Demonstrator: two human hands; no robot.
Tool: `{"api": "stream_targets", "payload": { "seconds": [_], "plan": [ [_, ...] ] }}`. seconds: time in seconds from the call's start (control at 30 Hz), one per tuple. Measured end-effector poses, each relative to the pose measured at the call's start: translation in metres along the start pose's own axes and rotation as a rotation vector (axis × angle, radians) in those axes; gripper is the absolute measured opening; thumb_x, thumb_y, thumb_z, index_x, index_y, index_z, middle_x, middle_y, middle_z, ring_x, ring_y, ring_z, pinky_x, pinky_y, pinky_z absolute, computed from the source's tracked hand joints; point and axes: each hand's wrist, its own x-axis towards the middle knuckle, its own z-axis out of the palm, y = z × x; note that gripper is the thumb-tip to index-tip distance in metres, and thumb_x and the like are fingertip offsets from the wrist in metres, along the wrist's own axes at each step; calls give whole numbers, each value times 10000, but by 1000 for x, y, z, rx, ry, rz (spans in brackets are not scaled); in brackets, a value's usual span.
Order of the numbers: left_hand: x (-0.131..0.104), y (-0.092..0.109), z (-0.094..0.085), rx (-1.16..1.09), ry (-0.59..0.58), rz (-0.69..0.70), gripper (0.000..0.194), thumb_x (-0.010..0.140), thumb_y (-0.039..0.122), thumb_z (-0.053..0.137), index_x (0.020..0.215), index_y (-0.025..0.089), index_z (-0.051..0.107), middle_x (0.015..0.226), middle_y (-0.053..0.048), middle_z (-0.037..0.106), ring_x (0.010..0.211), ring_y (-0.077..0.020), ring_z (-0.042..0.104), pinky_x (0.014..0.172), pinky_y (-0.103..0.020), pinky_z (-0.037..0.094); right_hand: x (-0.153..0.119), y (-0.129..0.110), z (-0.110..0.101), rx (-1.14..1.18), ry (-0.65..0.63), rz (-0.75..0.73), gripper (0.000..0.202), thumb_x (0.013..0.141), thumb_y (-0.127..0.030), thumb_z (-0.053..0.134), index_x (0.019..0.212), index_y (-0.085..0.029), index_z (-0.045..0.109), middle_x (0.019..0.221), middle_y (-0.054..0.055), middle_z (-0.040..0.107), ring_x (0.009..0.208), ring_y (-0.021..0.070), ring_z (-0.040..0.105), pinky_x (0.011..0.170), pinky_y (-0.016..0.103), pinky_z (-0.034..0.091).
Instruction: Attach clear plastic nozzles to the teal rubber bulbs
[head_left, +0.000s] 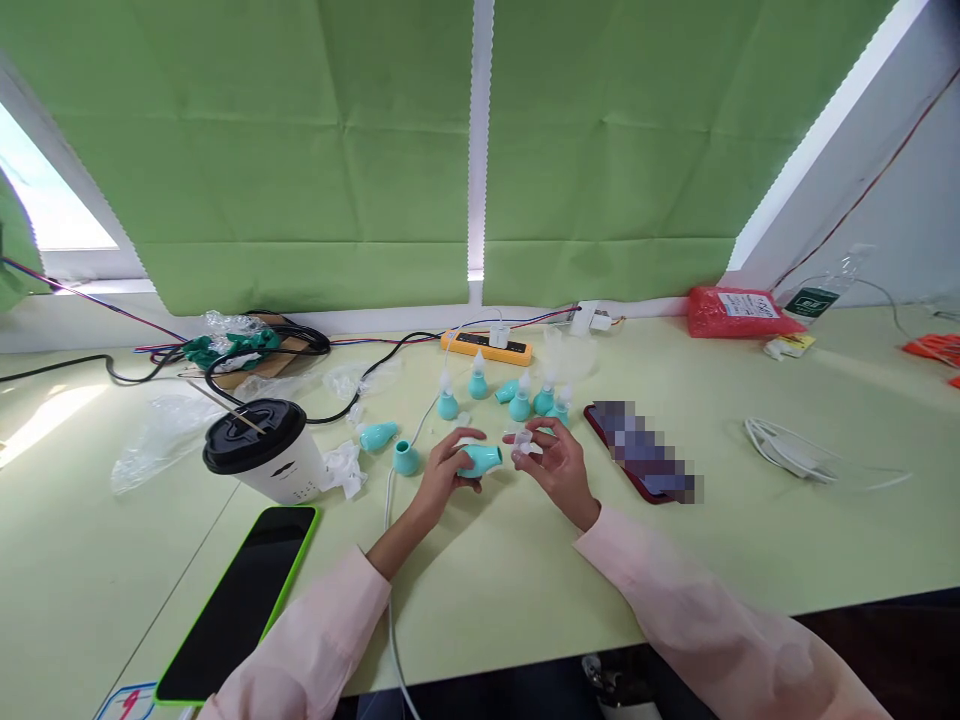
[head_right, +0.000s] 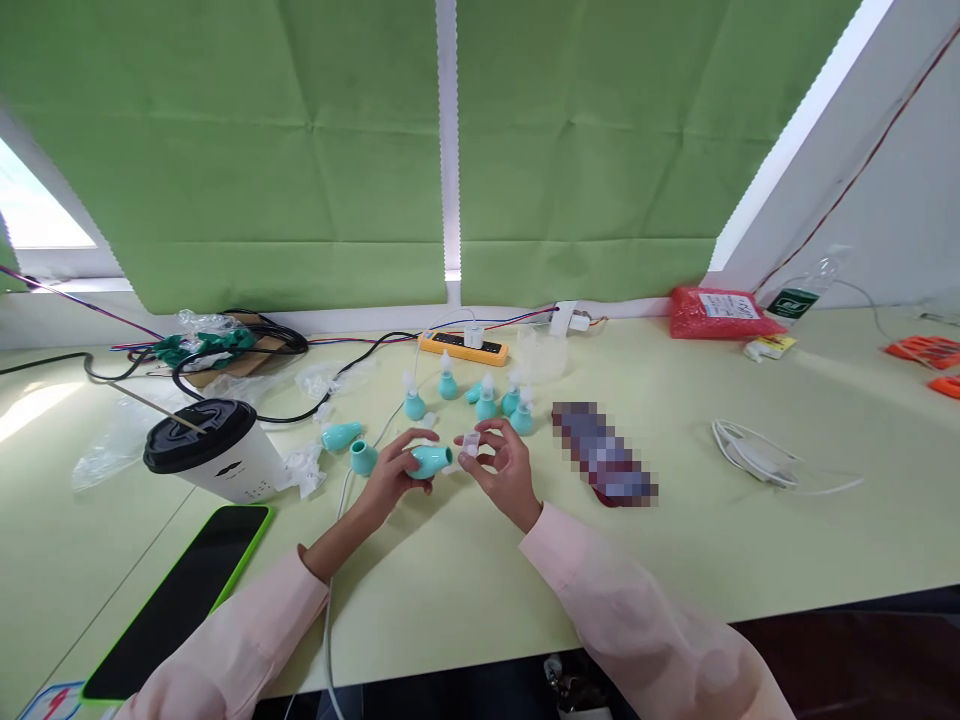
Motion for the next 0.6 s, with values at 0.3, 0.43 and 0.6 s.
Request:
{"api": "stream_targets", "payload": {
  "seconds": [0.3, 0.43, 0.6],
  "plan": [
    [-4, 6, 1, -99, -154, -141, 343, 608, 262, 599, 907, 134, 492, 709, -22, 494, 547, -88, 469, 466, -231, 430, -6, -2, 6, -24, -42, -18, 299, 641, -247, 629, 863, -216, 431, 774, 32, 620, 959, 247, 544, 706, 352, 493],
    [-7, 8, 2, 25, -145, -97, 334, 627, 327, 608, 875, 120, 523, 579, 21, 428, 499, -70, 425, 409, -190, 391, -7, -2, 6, -21, -122, 7, 290, 670, -253, 606, 863, -229, 392, 753, 16, 606, 996, 243, 520, 746, 359, 462],
    [-10, 6, -2, 166, -106, -75, 389, 630, 373, 598, 909, 109, 538, 551, 22, 439, 428, -48, 366, 329, -162, 312, -13, -3, 9, 17, -188, 58, 276, 711, -301, 562, 892, -249, 362, 915, 38, 595, 1062, 221, 469, 816, 397, 415]
  ]
}}
